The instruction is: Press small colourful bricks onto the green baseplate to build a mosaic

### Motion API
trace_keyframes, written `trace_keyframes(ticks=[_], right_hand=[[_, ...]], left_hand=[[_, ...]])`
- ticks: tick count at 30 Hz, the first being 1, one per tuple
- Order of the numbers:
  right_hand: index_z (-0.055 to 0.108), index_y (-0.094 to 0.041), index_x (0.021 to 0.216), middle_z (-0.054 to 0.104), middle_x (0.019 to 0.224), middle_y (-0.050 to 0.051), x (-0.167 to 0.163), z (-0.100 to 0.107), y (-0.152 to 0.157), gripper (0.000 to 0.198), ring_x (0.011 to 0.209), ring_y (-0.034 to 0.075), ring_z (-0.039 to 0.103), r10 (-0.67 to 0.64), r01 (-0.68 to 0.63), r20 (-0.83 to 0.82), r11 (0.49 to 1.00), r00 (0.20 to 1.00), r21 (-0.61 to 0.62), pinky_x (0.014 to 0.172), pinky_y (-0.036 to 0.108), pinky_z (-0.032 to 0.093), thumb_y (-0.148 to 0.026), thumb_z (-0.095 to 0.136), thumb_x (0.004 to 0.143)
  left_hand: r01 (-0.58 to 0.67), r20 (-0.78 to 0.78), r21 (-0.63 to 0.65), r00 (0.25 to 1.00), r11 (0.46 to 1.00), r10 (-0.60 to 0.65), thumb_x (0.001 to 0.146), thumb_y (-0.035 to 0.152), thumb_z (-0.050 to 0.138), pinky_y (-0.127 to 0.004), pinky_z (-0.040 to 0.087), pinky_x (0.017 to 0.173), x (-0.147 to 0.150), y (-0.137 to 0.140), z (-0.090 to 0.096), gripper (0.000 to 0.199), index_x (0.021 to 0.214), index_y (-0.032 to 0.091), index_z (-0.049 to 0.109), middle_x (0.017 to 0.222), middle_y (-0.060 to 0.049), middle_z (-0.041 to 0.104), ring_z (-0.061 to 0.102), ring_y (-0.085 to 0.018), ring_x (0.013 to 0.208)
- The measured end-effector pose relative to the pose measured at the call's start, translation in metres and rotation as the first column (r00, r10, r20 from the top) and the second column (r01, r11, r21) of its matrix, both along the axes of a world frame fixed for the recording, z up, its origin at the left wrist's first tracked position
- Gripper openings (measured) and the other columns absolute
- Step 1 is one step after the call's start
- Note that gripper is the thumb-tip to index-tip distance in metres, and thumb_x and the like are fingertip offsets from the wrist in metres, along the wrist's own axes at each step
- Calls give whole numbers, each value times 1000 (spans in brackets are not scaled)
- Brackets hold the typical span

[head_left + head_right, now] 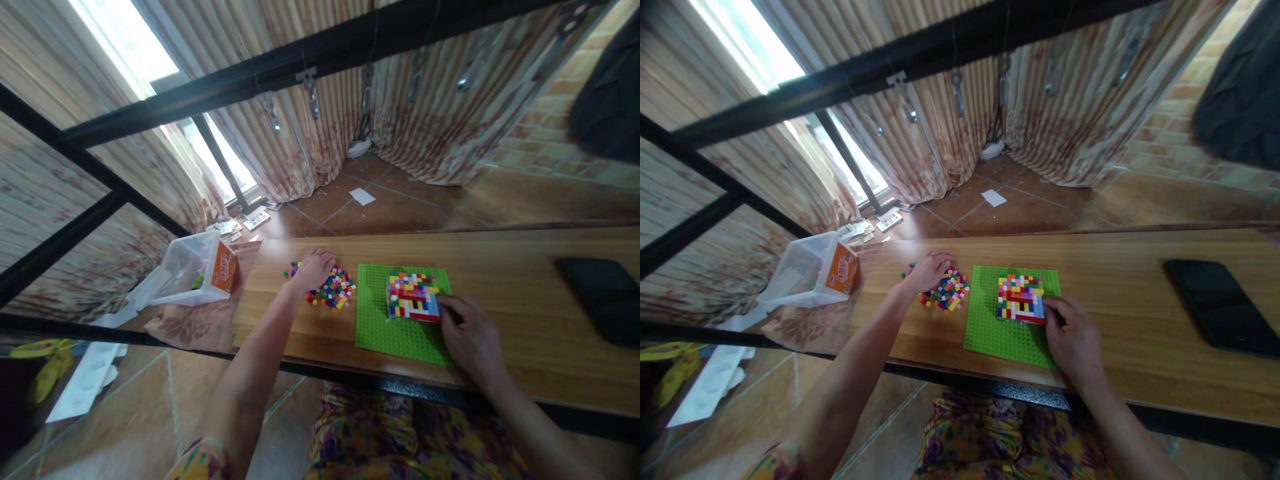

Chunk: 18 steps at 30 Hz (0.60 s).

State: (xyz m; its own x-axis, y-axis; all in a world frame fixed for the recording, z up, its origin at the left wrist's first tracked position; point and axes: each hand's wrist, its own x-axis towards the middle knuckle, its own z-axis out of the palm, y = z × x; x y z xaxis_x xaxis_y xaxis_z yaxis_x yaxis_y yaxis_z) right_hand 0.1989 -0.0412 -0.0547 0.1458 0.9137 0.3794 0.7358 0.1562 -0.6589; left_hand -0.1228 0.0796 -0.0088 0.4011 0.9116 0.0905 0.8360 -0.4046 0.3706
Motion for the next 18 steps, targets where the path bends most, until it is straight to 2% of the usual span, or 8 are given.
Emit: trace_keyframes(ticks=[4, 9, 12, 15, 18], right_hand=[[70, -21, 89, 71, 93, 9, -1, 0, 0, 29, 87, 23, 66, 13, -13, -6, 1000, 1000, 24, 83, 38, 53, -39, 48, 91], [70, -21, 90, 71, 92, 8, 0, -1, 0, 27, 84, 22, 67, 39, -38, -2, 997, 999, 59, 80, 36, 54, -37, 49, 93], [70, -20, 91, 71, 92, 8, 0, -1, 0, 26, 84, 21, 67, 47, -46, -10, 997, 999, 70, 79, 36, 54, -36, 49, 94], [70, -21, 91, 71, 92, 8, 0, -1, 0, 26, 84, 21, 67, 48, -47, -15, 997, 999, 68, 78, 35, 54, -36, 50, 93], [71, -21, 90, 71, 92, 8, -1, -2, 1, 26, 84, 22, 68, 43, -42, -14, 997, 999, 65, 78, 35, 54, -35, 50, 93]], left_hand=[[44, -5, -28, 999, 999, -44, 96, 18, 41, -36, 48, 103, -6, -20, 6, 32, 104, 18, 73, 109, -7, 74, 65, -21, 108], [75, 102, -22, 992, 997, -72, 92, 12, 45, -37, 48, 104, -13, -47, 9, 32, 108, 20, 72, 114, -6, 74, 65, -20, 110], [-12, 122, 15, 992, 1000, 11, 91, 14, 52, -40, 46, 108, -13, -66, 9, 29, 111, 20, 71, 122, -7, 70, 62, -22, 116], [-110, 42, 50, 993, 993, 108, 87, 18, 62, -46, 42, 110, -10, -84, 10, 23, 107, 21, 73, 128, -8, 67, 58, -26, 122], [-151, -46, 78, 987, 985, 155, 86, 22, 66, -49, 38, 111, -2, -94, 11, 18, 102, 22, 74, 132, -7, 64, 55, -28, 125]])
